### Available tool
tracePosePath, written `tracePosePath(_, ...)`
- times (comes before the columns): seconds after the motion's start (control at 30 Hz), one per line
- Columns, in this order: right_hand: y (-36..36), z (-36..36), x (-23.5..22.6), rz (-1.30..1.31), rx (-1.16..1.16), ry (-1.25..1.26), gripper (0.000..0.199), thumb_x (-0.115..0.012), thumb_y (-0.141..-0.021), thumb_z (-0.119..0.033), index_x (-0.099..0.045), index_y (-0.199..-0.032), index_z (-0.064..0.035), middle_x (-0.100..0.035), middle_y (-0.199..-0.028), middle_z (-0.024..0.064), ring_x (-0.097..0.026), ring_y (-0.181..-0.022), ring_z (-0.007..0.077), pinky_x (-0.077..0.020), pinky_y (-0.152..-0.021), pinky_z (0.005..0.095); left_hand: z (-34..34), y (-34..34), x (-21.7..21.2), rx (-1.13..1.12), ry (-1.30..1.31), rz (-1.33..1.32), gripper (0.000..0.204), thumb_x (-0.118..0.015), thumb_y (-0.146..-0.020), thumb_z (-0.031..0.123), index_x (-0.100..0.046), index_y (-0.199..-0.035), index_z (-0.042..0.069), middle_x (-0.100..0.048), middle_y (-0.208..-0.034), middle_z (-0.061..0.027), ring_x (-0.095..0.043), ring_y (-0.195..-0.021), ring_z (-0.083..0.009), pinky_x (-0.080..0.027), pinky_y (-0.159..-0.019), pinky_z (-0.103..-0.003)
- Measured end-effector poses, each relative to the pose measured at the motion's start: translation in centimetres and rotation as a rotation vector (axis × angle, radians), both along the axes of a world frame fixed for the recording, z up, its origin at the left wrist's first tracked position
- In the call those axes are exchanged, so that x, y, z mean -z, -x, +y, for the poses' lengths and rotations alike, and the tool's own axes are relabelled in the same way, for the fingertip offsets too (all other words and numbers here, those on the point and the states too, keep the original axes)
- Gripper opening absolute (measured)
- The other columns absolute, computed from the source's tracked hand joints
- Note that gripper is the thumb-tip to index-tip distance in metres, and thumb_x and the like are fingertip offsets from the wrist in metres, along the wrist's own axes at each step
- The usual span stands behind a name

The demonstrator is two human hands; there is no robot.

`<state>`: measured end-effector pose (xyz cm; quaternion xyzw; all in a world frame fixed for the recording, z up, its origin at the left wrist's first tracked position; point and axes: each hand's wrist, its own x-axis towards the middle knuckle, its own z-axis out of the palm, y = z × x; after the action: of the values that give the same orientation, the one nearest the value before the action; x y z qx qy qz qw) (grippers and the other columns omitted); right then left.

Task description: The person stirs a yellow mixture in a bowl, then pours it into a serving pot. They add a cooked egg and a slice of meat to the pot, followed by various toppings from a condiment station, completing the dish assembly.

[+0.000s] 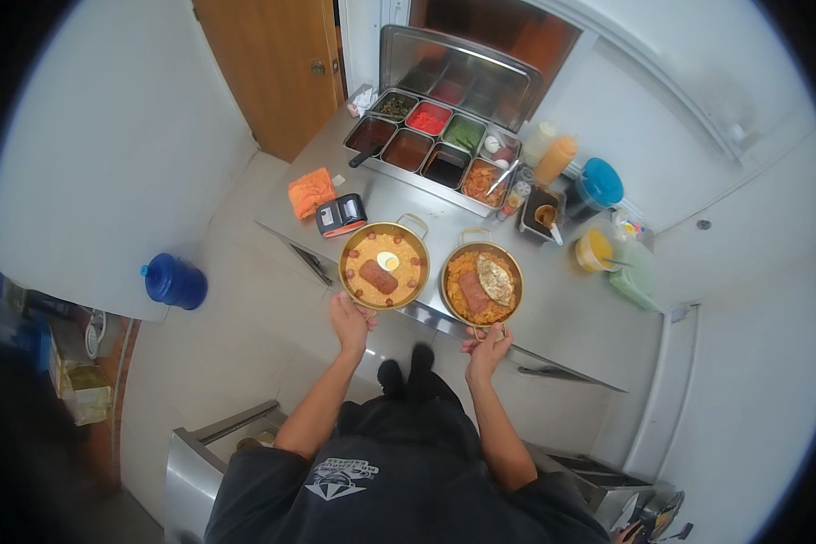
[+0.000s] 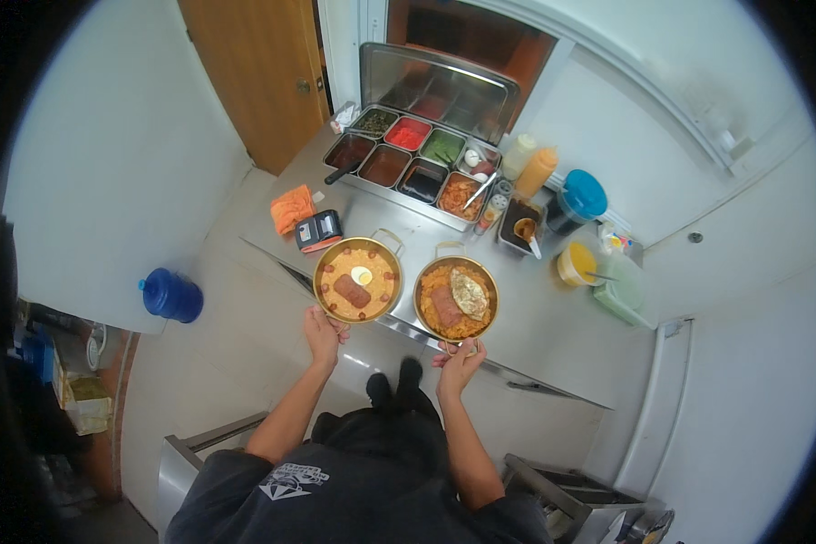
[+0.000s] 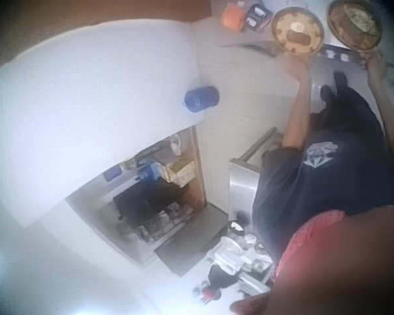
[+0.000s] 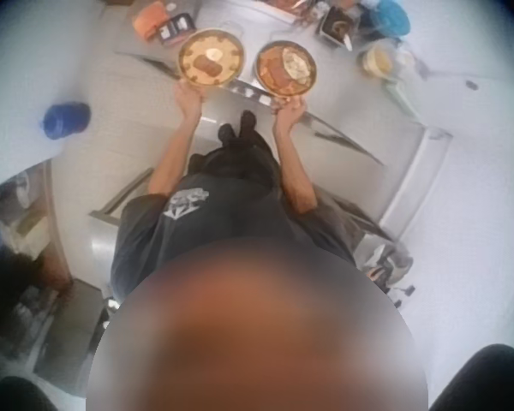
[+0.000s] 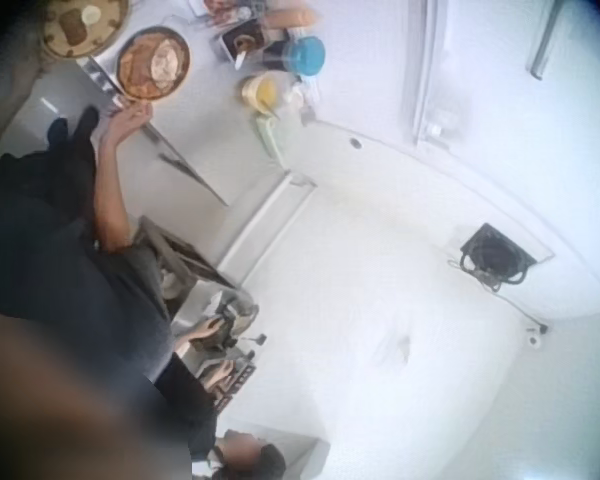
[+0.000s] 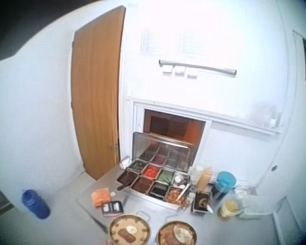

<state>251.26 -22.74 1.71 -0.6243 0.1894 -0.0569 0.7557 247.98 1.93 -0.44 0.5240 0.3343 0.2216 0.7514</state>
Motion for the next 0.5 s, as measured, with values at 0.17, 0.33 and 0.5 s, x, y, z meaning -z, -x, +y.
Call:
tracePosePath(0.17, 1.8, 0.4, 2.3, 0.066, -0.234, -0.033, 0.039, -0.051, -0.107, -0.027, -0.029, -0.13, -0.0049, -0.065, -0.091, 0.0193, -0.064, -0.061, 0.0187, -0.0557, -0.05, 0.0307, 0.0, -1.4, 2.8, -0.002, -0.026, -0.019, 0.032, -0.033, -0.111, 0.033, -0.043, -0.103, 0.003, -0.059, -0.071, -0.0112, -0.059, -0.047, -0.0174, -0.044, -0.038, -0.027)
tracePosePath(0.33, 1.9, 0.5, 3.6, 0.103, -0.325, -0.063, 0.046, -0.058, -0.104, -0.024, -0.026, -0.129, -0.0037, -0.064, -0.091, 0.0198, -0.065, -0.063, 0.0185, -0.0568, -0.052, 0.0301, -0.9, -2.9, 4.5, 0.099, 0.062, -0.09, 0.032, -0.033, -0.111, 0.035, -0.037, -0.111, 0.003, -0.061, -0.081, -0.0145, -0.064, -0.056, -0.0215, -0.053, -0.046, -0.03)
tracePosePath(0.5, 1.0, 0.0, 4.7, 0.18, -0.381, 0.05, 0.05, -0.059, -0.103, -0.026, -0.025, -0.131, -0.0028, -0.064, -0.091, 0.019, -0.065, -0.063, 0.0183, -0.057, -0.053, 0.0308, -0.8, -3.6, 5.4, 0.262, 0.127, -0.104, 0.036, -0.034, -0.111, 0.039, -0.035, -0.117, 0.004, -0.065, -0.095, -0.0214, -0.067, -0.064, -0.0245, -0.058, -0.057, -0.032)
